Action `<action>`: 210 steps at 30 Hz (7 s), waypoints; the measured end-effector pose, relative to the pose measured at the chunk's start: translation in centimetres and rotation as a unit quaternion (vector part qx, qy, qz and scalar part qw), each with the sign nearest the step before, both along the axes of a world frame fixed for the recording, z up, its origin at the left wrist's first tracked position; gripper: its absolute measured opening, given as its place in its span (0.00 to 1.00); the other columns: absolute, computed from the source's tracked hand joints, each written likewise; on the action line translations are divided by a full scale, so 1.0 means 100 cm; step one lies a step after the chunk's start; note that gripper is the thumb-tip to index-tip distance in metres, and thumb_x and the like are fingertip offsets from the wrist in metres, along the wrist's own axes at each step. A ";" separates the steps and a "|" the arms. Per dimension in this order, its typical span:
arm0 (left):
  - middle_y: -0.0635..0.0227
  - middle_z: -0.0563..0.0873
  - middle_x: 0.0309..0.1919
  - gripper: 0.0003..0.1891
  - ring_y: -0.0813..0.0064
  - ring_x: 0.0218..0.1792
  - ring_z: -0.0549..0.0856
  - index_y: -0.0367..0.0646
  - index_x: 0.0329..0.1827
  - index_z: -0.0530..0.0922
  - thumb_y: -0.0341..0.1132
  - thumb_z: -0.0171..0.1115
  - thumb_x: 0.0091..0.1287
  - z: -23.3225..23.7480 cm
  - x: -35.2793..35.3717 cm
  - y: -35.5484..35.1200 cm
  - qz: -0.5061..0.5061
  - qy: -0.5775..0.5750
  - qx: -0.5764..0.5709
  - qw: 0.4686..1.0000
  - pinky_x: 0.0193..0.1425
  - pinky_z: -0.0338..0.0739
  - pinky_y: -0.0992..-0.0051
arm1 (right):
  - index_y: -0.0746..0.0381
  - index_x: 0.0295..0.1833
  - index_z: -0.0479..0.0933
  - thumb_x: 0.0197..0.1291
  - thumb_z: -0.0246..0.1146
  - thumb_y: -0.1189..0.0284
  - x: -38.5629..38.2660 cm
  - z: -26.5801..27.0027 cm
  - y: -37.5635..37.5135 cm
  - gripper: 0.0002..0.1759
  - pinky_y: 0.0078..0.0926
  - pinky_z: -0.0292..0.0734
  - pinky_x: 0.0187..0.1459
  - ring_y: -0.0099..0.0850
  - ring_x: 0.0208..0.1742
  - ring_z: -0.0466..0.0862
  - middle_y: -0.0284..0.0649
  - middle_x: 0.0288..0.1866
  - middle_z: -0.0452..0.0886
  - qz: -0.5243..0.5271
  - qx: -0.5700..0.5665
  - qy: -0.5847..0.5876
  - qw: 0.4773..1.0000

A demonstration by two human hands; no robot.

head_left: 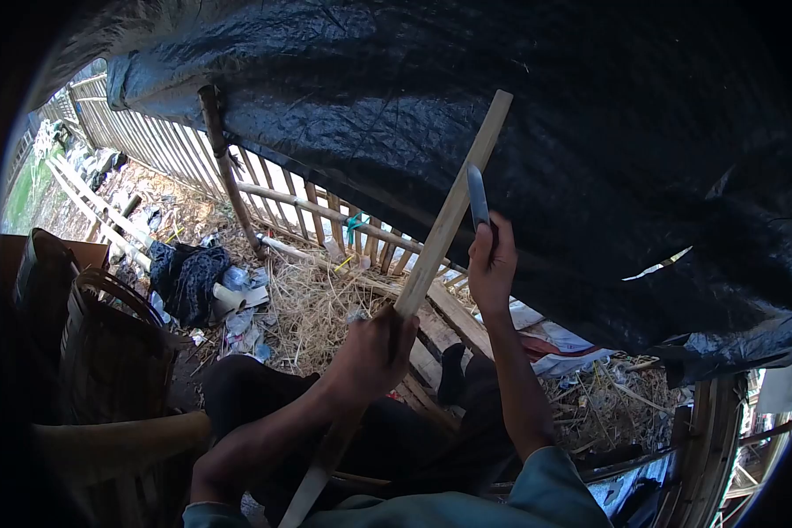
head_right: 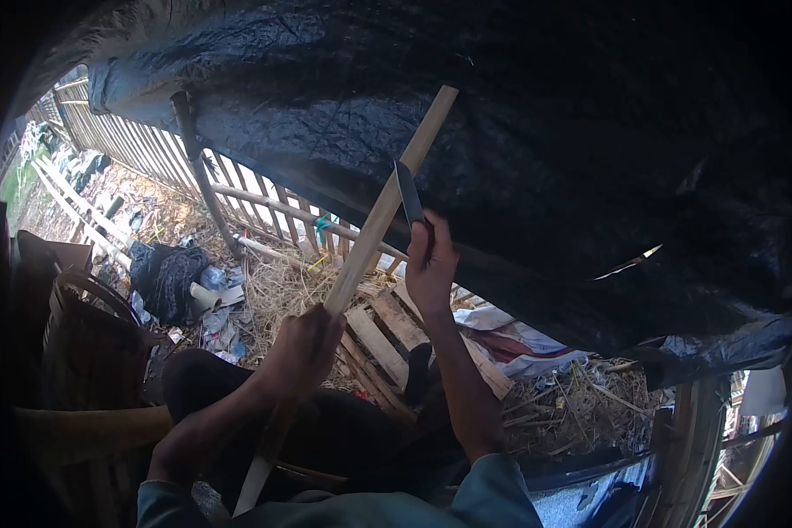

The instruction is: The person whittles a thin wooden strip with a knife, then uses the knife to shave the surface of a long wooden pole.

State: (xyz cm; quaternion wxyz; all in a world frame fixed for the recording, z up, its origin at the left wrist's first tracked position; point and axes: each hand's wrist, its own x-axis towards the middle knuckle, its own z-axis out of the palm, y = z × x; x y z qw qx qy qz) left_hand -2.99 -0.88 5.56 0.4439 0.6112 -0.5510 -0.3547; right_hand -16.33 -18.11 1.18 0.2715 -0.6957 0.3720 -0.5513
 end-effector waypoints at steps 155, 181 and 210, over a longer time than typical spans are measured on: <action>0.77 0.61 0.11 0.20 0.84 0.06 0.61 0.45 0.27 0.62 0.48 0.36 0.76 -0.007 0.000 0.007 -0.008 0.133 0.160 0.978 0.08 0.55 0.80 | 0.62 0.38 0.74 0.67 0.56 0.66 -0.010 0.005 -0.003 0.10 0.29 0.67 0.28 0.32 0.18 0.71 0.40 0.18 0.70 0.084 0.059 0.014 0.995; 0.78 0.62 0.10 0.17 0.86 0.06 0.61 0.45 0.27 0.63 0.41 0.39 0.76 -0.002 -0.009 0.003 -0.004 0.119 0.133 0.984 0.08 0.53 0.82 | 0.62 0.39 0.75 0.67 0.55 0.65 -0.007 0.011 -0.016 0.11 0.30 0.68 0.26 0.32 0.19 0.75 0.43 0.19 0.72 0.041 0.059 -0.024 0.997; 0.69 0.69 0.13 0.27 0.76 0.10 0.64 0.45 0.23 0.63 0.55 0.34 0.75 -0.007 0.038 -0.009 -0.035 0.385 0.236 0.892 0.14 0.60 0.76 | 0.64 0.43 0.77 0.63 0.58 0.66 -0.005 0.011 0.030 0.12 0.37 0.74 0.30 0.39 0.27 0.81 0.42 0.28 0.79 0.112 -0.090 0.153 0.978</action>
